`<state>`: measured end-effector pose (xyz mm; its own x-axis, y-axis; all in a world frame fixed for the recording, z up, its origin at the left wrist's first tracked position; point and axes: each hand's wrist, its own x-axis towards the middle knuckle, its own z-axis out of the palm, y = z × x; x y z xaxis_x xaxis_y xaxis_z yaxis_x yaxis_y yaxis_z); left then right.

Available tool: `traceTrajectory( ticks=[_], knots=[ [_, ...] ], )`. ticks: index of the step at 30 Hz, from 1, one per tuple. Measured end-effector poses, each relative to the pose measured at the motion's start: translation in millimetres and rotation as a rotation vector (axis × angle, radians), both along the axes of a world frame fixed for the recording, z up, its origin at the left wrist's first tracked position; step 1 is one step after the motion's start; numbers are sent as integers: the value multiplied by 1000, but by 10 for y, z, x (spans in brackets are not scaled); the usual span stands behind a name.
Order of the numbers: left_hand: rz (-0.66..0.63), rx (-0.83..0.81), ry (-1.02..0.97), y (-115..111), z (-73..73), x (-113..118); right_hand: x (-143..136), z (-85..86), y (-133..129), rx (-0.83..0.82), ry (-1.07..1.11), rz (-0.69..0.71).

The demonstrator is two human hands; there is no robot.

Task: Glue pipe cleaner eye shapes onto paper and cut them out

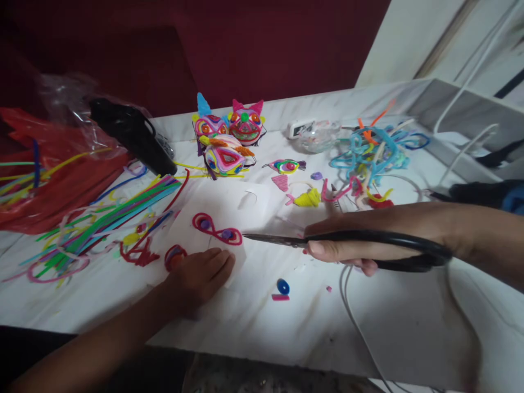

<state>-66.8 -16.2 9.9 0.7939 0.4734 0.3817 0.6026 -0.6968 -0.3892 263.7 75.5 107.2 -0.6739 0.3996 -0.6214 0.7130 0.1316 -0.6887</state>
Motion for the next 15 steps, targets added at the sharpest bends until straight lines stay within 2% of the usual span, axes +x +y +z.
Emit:
traceTrajectory(
  ticks=[5, 11, 15],
  knots=[
    [-36, -31, 36, -21, -42, -83, 42, 96, 41, 54, -217, -77],
    [-73, -86, -19, -50, -37, -147, 30, -3, 273, -140, -143, 57],
    [-77, -117, -93, -81, -59, -206, -21, -16, 360, -144, -125, 122]
  ],
)
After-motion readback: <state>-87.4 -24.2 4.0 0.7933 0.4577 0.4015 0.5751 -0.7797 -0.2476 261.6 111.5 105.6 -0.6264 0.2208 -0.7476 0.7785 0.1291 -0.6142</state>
